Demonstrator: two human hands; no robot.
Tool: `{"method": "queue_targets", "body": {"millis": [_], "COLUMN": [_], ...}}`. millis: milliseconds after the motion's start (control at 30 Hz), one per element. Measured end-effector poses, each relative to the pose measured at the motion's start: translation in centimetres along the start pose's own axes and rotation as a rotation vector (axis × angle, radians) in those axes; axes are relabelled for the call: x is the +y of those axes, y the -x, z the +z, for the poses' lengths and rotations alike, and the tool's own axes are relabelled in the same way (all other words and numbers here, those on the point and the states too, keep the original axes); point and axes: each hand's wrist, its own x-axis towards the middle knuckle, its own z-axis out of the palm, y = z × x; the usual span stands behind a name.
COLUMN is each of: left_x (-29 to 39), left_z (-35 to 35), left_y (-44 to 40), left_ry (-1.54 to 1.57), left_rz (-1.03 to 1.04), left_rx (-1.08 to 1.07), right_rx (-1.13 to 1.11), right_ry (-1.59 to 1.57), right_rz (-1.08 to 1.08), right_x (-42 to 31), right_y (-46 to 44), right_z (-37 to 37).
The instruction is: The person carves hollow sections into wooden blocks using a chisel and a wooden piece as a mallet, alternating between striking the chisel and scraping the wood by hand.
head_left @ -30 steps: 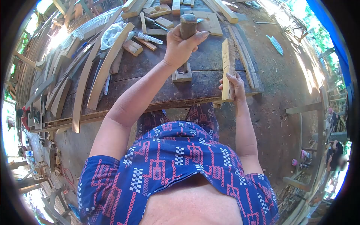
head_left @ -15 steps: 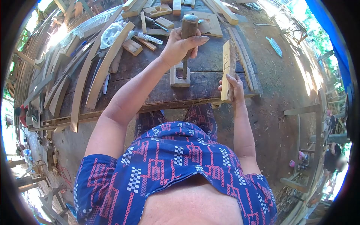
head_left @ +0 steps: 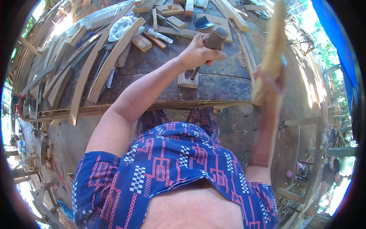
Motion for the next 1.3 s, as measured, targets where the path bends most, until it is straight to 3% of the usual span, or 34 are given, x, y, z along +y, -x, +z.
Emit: {"method": "queue_targets", "body": {"millis": [67, 133, 167, 233, 333, 367, 433, 467, 533, 567, 633, 733, 767, 800, 867, 933, 1000, 1133, 1200, 1233, 1267, 1300], "left_x": [-0.5, -0.5, -0.5, -0.6, -1.4, -1.7, -2.0, -1.6, -0.5, -0.4, -0.6, -1.2, -1.1, -0.7, -0.3, -0.3, -0.2, -0.4, -0.5, -0.9, -0.9, -0.8], "left_z": [0.1, 0.3, 0.4, 0.6, 0.4, 0.3, 0.2, 0.3, 0.9, 1.1, 1.4, 2.0, 1.9, 1.7, 1.7, 1.6, 1.8, 1.8, 1.7, 1.6, 1.7, 1.7], "left_y": [-0.2, -0.3, -0.3, -0.1, -0.4, -0.7, -0.5, -0.3, 0.0, 0.0, 0.0, 0.2, 0.0, -0.2, 0.0, 0.1, 0.1, -0.1, -0.2, -0.3, -0.2, -0.2], "left_ry": [0.020, 0.018, 0.018, -0.028, -0.004, -0.007, 0.008, -0.006, 0.011, 0.016, 0.009, 0.021, 0.055, 0.035, 0.026, 0.042, 0.091, 0.038, 0.041, 0.011, 0.012, -0.026], "left_rz": [0.008, 0.005, 0.013, -0.002, -0.002, 0.005, 0.022, 0.023, -0.006, -0.014, 0.022, 0.070, 0.088, 0.099, -0.061, -0.005, -0.032, -0.015, -0.044, -0.040, -0.042, -0.017], "left_rx": [-0.010, -0.040, -0.039, -0.039, -0.045, -0.046, -0.057, -0.053, -0.037, -0.049, -0.067, -0.099, -0.102, -0.095, -0.084, -0.076, -0.098, -0.113, -0.109, -0.116, -0.121, -0.119], "right_rx": [0.016, -0.009, -0.012, -0.331, -0.469, -0.467, -0.181, -0.184, -0.083, -0.079, -0.483, -0.428, -0.347, -0.348, -0.128, -0.114, -0.516, -0.391, -0.205, -0.171, -0.167, -0.304], "right_ry": [-0.005, -0.097, -0.095, 0.382, 0.605, 0.607, 0.463, 0.450, 0.031, 0.019, 0.672, 0.728, 0.625, 0.611, 0.316, 0.237, 0.645, 0.778, 0.316, 0.277, 0.278, 0.489], "right_rz": [-0.137, -0.509, -0.517, -0.292, -0.444, -0.451, 0.010, 0.004, -0.252, -0.271, -0.261, -0.167, -0.335, -0.355, -0.130, -0.169, -0.014, -0.122, -0.133, -0.049, -0.047, -0.109], "right_x": [-5.2, -7.3, -7.6, -7.8, -7.7, -8.7, -11.7, -11.5, -10.7, -10.1, -9.0, -8.8, -8.9, -9.7, -11.5, -9.5, -9.1, -9.4, -11.0, -10.3, -8.9, -7.0], "right_y": [-0.4, -0.7, -0.4, 0.4, -0.9, -1.0, -0.5, -0.6, -1.0, -0.8, -0.5, -1.4, -1.7, -1.7, -0.7, -0.3, 0.4, 0.1, 0.6, 0.6, 0.6, 0.4], "right_z": [0.7, 1.2, 1.2, 1.2, 0.8, 0.4, 0.0, -0.2, -0.4, -0.1, 0.3, -0.4, -0.5, -0.5, -0.9, -0.5, 0.2, -0.7, -0.1, -0.8, -1.2, -1.4]}}
